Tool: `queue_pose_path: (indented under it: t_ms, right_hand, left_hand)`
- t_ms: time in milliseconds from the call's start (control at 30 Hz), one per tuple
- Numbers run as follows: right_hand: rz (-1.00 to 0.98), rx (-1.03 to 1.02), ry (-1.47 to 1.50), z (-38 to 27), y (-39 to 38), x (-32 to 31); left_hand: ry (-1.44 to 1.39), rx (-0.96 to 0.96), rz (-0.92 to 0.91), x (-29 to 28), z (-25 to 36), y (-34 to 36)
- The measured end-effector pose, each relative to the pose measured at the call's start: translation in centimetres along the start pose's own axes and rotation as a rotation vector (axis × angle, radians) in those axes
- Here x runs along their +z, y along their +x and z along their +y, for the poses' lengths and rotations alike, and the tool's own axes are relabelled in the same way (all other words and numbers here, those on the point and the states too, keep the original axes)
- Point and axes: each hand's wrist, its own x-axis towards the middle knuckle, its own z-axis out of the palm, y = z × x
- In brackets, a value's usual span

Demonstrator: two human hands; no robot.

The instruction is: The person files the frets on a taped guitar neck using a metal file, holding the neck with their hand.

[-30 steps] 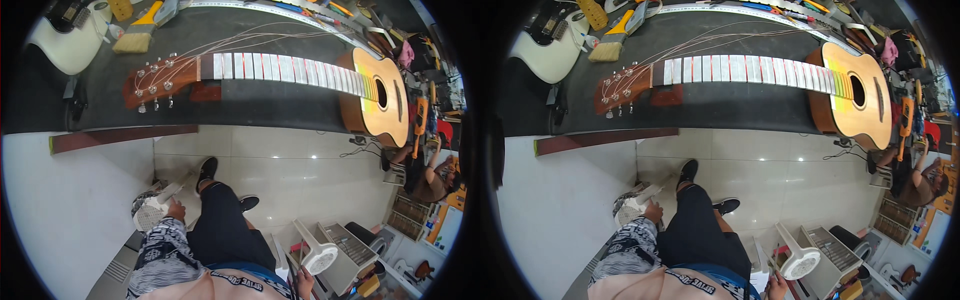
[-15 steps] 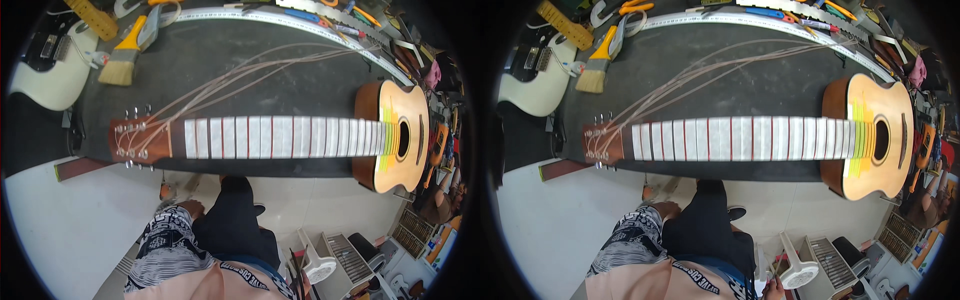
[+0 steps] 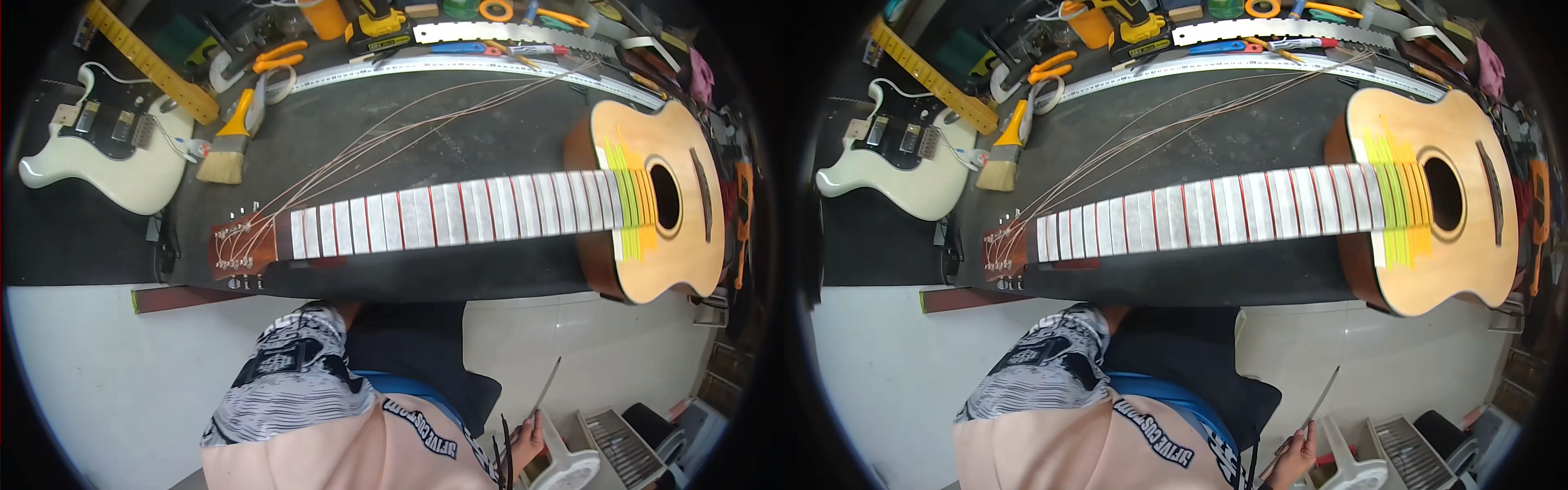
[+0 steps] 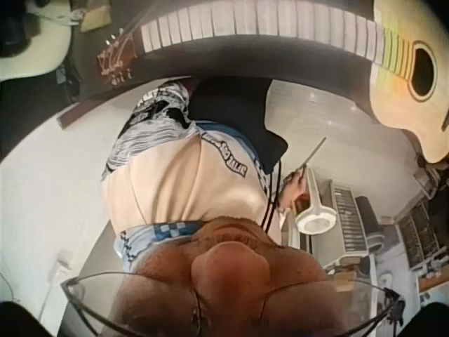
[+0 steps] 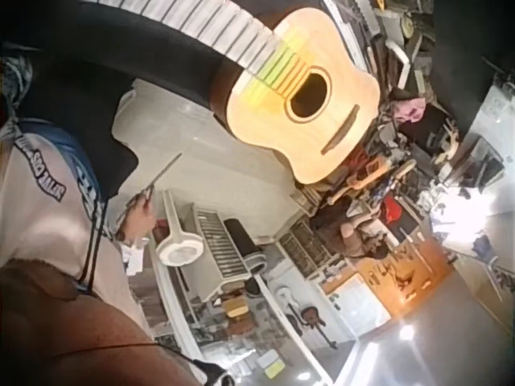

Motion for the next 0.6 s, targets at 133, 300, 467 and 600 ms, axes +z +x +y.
queue_pose_path:
  t_ms: [133,300,467,600]
  right_hand:
    - [0.044,-0.126,0.091,2.2,1.5,1.8]
    - [0.054,-0.318,0.139,1.1,0.9,4.0]
    - [0.072,-0.444,0.141,0.2,-3.9,7.2]
    - [0.083,-0.435,0.126,1.0,-10.1,9.1]
  left_hand:
    - [-0.234,0.122,0.172,-4.3,-0.2,-3.6]
    - [0.254,0.637,0.358,-8.2,0.7,-19.1]
    - [0.228,1.310,0.085,-13.3,6.9,-35.3]
    - [0.310,1.640,0.450,-19.5,8.9,-40.7]
